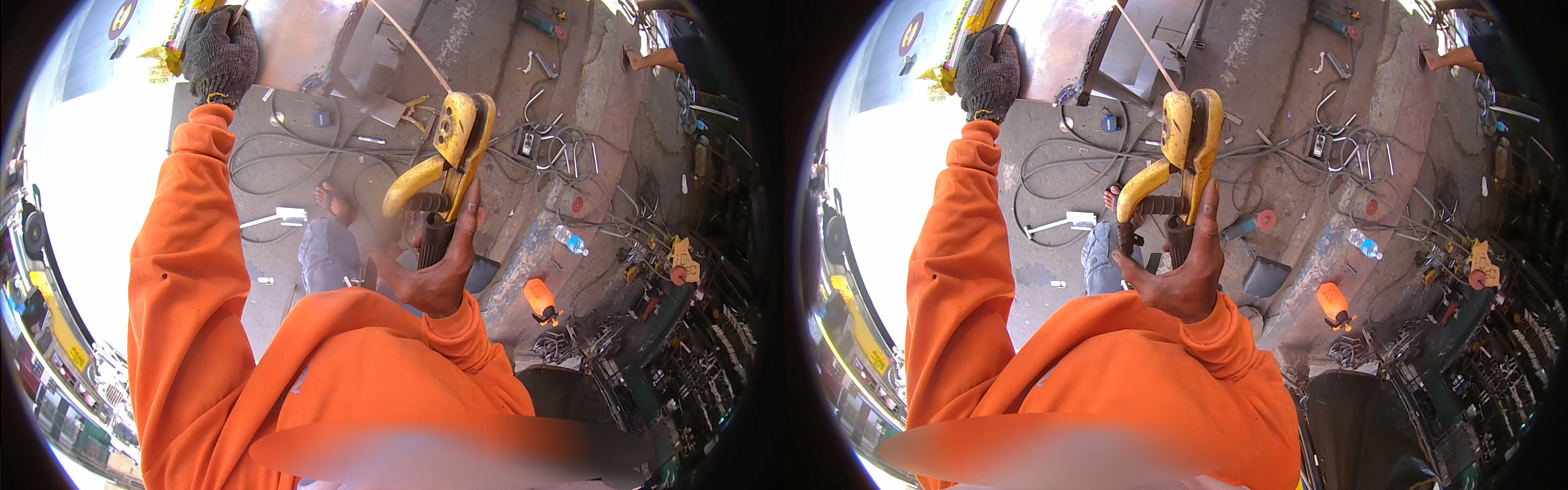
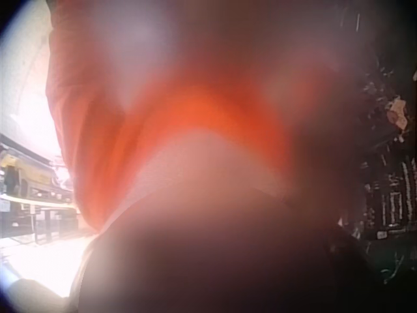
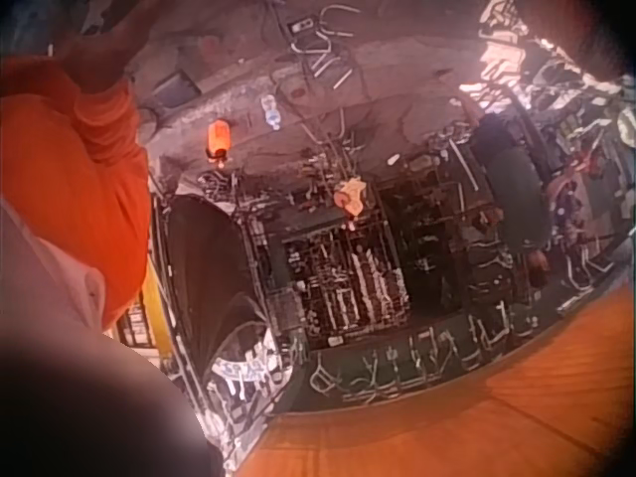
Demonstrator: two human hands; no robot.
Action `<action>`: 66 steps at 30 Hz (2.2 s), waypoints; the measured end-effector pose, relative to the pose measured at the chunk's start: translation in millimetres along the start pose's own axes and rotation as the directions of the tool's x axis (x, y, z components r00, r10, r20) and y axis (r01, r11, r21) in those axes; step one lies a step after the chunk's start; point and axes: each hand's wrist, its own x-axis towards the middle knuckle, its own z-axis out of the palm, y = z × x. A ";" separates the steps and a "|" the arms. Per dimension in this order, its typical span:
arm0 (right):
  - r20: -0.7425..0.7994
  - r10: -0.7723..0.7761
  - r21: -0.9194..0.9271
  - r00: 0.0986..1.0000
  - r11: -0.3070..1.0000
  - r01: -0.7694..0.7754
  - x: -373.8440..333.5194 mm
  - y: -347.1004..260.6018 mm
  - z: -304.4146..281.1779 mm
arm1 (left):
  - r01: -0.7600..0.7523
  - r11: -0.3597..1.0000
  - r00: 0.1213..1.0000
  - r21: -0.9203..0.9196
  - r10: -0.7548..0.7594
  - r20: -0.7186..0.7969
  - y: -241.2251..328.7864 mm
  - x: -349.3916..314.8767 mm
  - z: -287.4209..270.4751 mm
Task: The person welds a metal sheet using a handheld welding torch, producing bright sparks. They hold the sheet with a gloved hand and adjust its position while welding along seams.
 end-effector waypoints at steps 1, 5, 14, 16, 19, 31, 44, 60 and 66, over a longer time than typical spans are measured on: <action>0.000 -0.012 -0.004 1.000 1.000 0.012 0.3 0.3 -0.1 | 0.022 1.000 1.000 -0.005 -0.021 0.013 3.2 -0.2 -3.4; -0.014 -0.049 0.085 0.999 0.995 0.050 0.8 2.0 3.1 | 0.050 0.998 0.998 -0.039 -0.050 0.024 13.3 0.8 -12.4; -0.031 -0.002 0.064 1.000 0.998 0.004 -3.6 1.6 1.9 | 0.042 0.997 0.999 -0.071 -0.041 0.012 8.5 1.1 -10.0; -0.039 -0.048 0.039 0.998 0.998 0.049 -2.6 2.3 2.2 | 0.037 0.997 0.999 -0.064 -0.037 0.000 8.6 0.2 -9.9; -0.036 -0.035 0.018 0.999 0.999 0.036 -2.4 2.1 2.4 | 0.058 0.997 0.998 -0.058 -0.057 0.004 9.0 -1.0 -10.0; 0.012 -0.044 -0.001 0.999 0.999 0.044 -0.4 1.5 1.9 | -0.017 0.998 0.996 -0.062 0.012 -0.089 3.8 -1.5 -2.1; -0.032 -0.080 0.035 0.996 0.996 0.081 -1.2 3.0 3.3 | 0.000 0.999 0.998 -0.050 0.003 0.067 4.7 3.6 -9.2; -0.004 -0.044 0.028 0.999 0.999 0.044 -3.4 6.9 2.4 | -0.006 0.998 1.000 -0.058 0.005 -0.020 4.0 -1.3 -5.4; -0.058 -0.059 0.105 0.997 0.992 0.064 -2.6 6.3 5.8 | 0.019 0.994 0.998 -0.109 -0.025 -0.054 9.7 1.6 -7.8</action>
